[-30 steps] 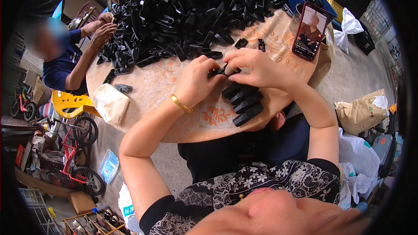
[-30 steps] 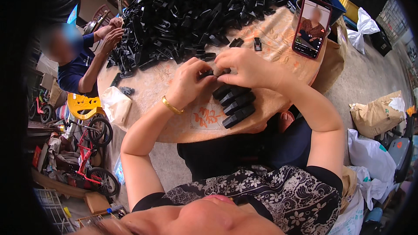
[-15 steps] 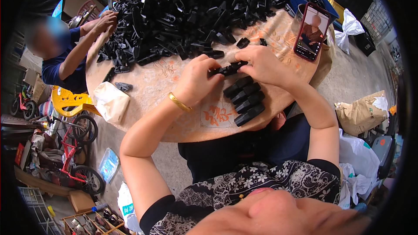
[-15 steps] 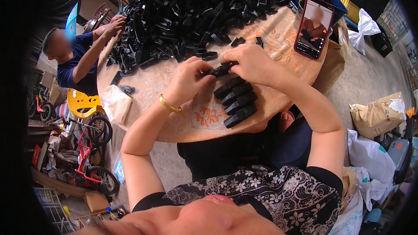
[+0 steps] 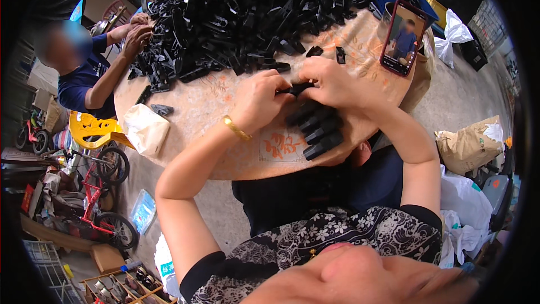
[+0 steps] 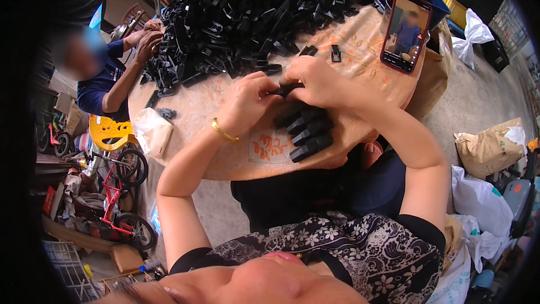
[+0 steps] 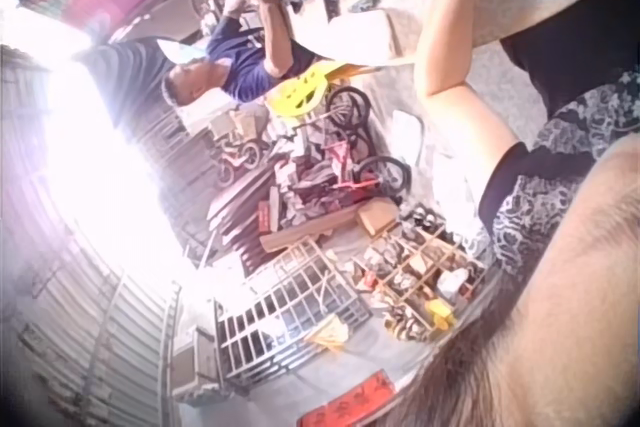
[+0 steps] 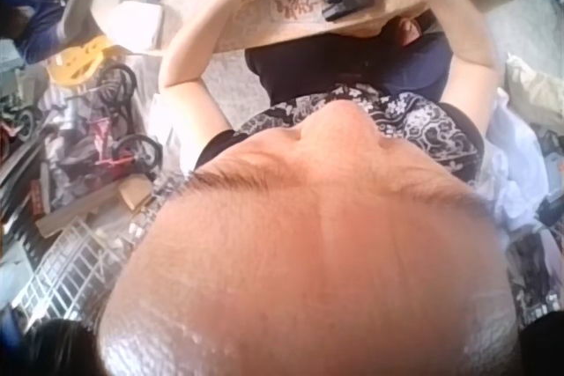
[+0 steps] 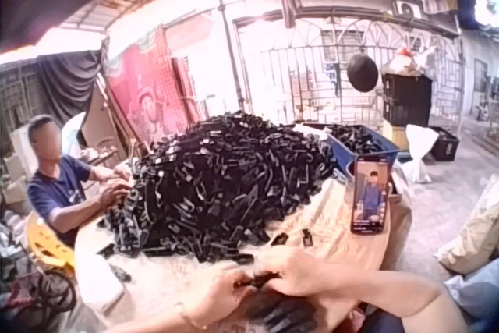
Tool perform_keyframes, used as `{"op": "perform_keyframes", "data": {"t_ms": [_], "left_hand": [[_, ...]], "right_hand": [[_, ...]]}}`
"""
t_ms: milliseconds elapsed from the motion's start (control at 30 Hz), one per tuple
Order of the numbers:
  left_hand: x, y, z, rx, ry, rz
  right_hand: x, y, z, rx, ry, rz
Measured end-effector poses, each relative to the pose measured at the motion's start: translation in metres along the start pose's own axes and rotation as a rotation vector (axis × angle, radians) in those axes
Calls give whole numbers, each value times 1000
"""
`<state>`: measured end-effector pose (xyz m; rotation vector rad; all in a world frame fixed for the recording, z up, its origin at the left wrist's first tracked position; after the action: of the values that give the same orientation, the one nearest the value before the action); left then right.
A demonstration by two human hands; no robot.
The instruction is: The person assembles black plastic components by hand, fitting plastic pieces together and stacking the assembled parts on the table.
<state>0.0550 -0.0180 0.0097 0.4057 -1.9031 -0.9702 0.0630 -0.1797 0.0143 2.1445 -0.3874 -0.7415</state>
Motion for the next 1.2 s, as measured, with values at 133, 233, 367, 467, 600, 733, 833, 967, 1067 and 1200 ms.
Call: {"op": "perform_keyframes", "data": {"t_ms": [133,233,367,467,600,733,833,967,1067,1200], "left_hand": [[4,-2,1,-15,-21,25],[5,-1,-3,-101,-27,60],[16,-10,-1,-184,-241,108],[13,-12,-1,-238,-256,164],[10,-12,-1,-216,-291,151],[7,-7,-4,-27,-312,3],[-4,-5,-5,52,-285,-106],[-8,-5,-9,128,-177,-141],[-9,-5,-11,162,-167,-56],[4,-14,-13,123,-382,-198]], "right_hand": [[0,-6,-2,-48,-37,-110],[12,-5,-10,-239,-155,-232],[19,-2,-30,-56,-89,-179],[18,-4,-52,145,75,361],[32,-24,-65,-50,-66,585],[38,-15,-51,-134,-186,452],[30,-1,-37,-147,-175,375],[17,5,-12,-79,-87,182],[7,14,-6,-43,-87,24],[11,22,2,64,-185,-63]]}}
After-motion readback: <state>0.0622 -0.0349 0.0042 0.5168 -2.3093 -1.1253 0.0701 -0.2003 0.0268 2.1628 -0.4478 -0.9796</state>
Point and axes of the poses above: each hand's wrist, its own z-axis away from the middle knuckle, its own y-axis out of the back of the hand, x = y × z, the point moved 5 cm from there along -z, towards the middle knuckle, and after that the axes turned 3 degrees about z, right-handed, at the moved point
